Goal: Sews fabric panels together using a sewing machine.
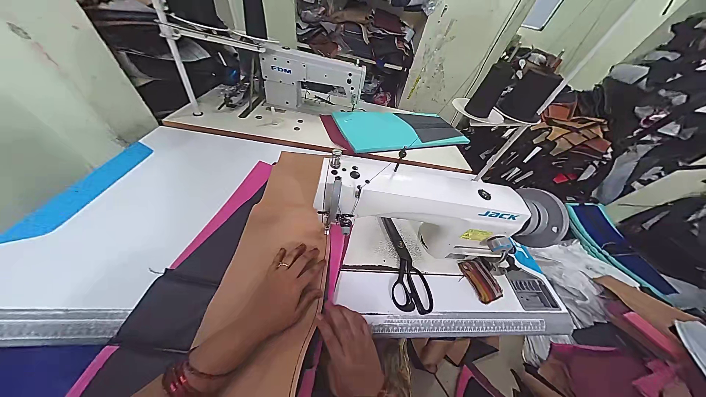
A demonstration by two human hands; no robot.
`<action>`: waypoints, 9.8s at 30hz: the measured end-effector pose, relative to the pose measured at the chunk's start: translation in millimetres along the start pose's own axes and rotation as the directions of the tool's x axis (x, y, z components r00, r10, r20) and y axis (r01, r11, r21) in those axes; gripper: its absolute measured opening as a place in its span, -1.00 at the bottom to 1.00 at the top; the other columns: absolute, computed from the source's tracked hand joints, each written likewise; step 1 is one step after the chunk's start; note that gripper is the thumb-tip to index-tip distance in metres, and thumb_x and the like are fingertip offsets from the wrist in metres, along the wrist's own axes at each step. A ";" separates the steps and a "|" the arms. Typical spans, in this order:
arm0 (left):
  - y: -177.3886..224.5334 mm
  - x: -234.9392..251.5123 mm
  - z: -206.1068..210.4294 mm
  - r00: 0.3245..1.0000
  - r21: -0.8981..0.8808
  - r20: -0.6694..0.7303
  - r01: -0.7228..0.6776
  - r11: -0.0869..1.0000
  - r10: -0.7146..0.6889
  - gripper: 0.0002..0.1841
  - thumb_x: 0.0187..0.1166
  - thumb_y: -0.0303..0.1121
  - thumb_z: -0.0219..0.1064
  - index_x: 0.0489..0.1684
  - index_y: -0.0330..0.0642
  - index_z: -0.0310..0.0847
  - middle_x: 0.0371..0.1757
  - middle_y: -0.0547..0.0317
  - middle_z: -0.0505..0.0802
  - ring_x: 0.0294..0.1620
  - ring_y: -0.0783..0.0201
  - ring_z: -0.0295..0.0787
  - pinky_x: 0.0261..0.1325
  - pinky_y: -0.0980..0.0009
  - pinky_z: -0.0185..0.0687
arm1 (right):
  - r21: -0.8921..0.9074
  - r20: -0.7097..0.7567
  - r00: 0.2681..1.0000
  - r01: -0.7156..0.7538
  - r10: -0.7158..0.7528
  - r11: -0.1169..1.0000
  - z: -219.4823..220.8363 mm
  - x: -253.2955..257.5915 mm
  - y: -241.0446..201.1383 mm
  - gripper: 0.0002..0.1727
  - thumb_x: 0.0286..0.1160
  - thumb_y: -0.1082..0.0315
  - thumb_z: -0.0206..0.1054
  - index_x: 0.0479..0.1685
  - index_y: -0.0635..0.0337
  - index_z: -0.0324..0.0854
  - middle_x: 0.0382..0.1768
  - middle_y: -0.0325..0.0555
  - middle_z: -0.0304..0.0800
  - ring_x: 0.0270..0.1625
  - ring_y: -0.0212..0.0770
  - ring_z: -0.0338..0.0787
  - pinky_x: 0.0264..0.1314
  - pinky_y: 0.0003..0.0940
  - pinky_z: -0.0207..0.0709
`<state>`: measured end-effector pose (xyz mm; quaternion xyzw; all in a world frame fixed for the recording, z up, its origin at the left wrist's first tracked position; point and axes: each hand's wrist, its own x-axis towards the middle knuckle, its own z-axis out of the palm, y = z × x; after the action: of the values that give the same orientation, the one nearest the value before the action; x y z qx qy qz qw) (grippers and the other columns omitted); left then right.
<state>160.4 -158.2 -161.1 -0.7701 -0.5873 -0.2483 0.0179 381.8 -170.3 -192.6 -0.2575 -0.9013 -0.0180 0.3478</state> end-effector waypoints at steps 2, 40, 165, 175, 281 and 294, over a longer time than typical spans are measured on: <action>2.9 -0.1 -1.2 1.000 -0.011 0.015 -0.023 1.000 0.023 -0.49 0.63 -0.05 0.13 0.35 -0.18 0.73 0.53 -0.02 0.72 0.64 -0.31 0.49 0.48 -0.59 0.21 | -0.057 -0.061 0.996 0.056 -0.059 0.997 14.8 7.3 0.5 -0.62 0.43 0.43 0.18 0.18 0.08 0.76 0.27 -0.09 0.85 0.31 -0.09 0.80 0.36 -0.17 0.60; -18.6 85.5 -32.7 0.886 0.020 0.432 0.179 0.984 -0.170 -0.68 0.68 -0.40 0.16 0.16 -0.31 0.80 0.42 -0.22 0.73 0.55 -0.25 0.55 0.57 -0.13 0.40 | -0.055 0.173 0.958 -0.223 0.229 0.973 34.4 106.9 38.7 -0.73 0.26 0.59 0.36 -0.14 0.15 0.88 -0.01 -0.15 0.97 0.23 0.02 0.86 0.16 0.07 0.65; -10.4 57.1 -24.3 0.921 -0.096 0.323 0.259 0.961 -0.216 -0.45 0.62 -0.06 0.31 0.54 -0.13 0.61 0.70 -0.07 0.54 0.82 -0.20 0.22 0.77 -0.37 -0.11 | 0.331 0.381 0.855 -0.481 0.351 0.812 30.1 113.6 73.3 -0.53 0.58 0.60 0.08 0.33 0.19 0.76 0.49 0.13 0.68 0.59 0.11 0.60 0.74 0.02 0.29; -4.5 25.6 -7.1 0.986 -0.031 0.108 0.129 0.991 -0.125 -0.48 0.53 -0.02 0.33 0.34 -0.16 0.77 0.54 -0.07 0.71 0.67 -0.31 0.45 0.56 -0.58 0.11 | 0.196 0.278 0.934 -0.285 0.225 0.938 20.2 92.1 47.3 -0.59 0.41 0.45 0.24 0.22 0.24 0.81 0.41 -0.04 0.79 0.51 0.15 0.68 0.48 0.20 0.47; -157.6 66.8 -103.2 0.845 0.054 0.132 0.515 0.855 -0.517 -0.52 0.51 -0.19 0.53 0.00 -0.57 0.66 -0.01 -0.58 0.78 0.17 -0.54 0.71 0.24 -0.49 0.45 | 0.061 0.273 0.895 -0.382 0.352 0.922 48.5 125.1 41.4 -0.55 0.40 0.54 0.27 0.28 0.14 0.81 0.32 -0.02 0.83 0.46 0.20 0.68 0.44 0.28 0.46; -145.2 36.7 -76.4 0.650 -0.216 -0.093 0.726 0.653 -0.754 -0.59 0.31 -0.32 0.69 0.00 -0.43 0.80 0.63 -0.67 0.30 0.51 -0.65 0.33 0.46 -0.48 0.25 | -0.099 0.252 0.917 -0.292 0.308 0.951 50.6 122.4 28.9 -0.58 0.31 0.54 0.36 0.21 0.19 0.83 0.38 -0.08 0.81 0.47 0.14 0.72 0.41 0.28 0.50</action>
<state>7.0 -104.8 -117.7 -0.4365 -0.8250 -0.3460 -0.0955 287.7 -79.2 -157.2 -0.4030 -0.8884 0.0431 0.2154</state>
